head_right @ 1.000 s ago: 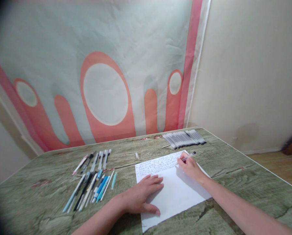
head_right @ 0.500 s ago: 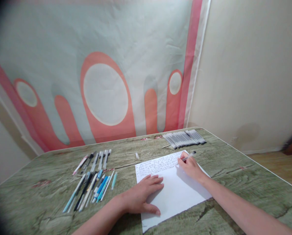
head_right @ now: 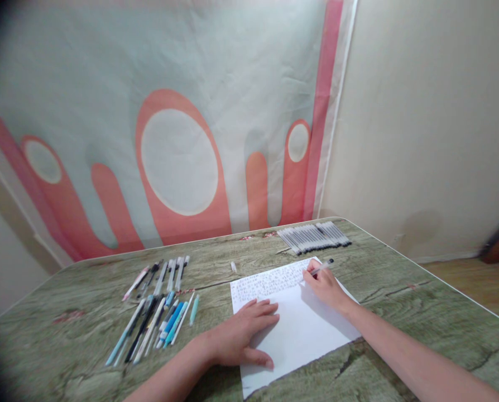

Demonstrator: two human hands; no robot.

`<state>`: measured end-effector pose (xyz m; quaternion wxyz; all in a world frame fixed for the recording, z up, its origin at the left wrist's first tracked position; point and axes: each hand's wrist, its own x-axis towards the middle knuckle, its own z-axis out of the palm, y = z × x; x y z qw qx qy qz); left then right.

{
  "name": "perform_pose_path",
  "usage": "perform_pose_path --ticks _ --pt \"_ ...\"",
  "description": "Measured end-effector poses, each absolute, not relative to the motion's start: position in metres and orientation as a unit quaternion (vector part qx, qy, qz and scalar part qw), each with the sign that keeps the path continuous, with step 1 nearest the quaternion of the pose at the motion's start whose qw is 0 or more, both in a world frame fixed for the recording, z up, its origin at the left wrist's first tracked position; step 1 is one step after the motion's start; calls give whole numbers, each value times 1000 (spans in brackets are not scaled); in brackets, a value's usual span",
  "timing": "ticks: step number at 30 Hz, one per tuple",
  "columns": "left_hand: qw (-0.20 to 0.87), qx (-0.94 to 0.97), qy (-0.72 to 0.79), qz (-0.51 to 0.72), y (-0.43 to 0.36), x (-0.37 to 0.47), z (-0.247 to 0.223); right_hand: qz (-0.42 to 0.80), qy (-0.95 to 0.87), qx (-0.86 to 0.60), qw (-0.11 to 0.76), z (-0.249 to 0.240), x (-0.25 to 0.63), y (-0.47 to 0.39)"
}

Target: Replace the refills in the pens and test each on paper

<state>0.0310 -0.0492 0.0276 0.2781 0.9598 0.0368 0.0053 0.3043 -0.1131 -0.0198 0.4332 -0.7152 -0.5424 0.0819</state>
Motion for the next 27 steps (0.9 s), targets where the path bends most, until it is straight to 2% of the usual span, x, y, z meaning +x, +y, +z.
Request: perform_pose_path --ticks 12,21,27 --pt "285 958 43 4 -49 31 29 78 -542 -720 425 -24 306 -112" --pt "288 957 43 9 -49 30 28 88 -534 -704 460 -22 306 -113" --pt "285 958 45 6 -50 31 29 82 -537 -713 443 -26 309 -112"
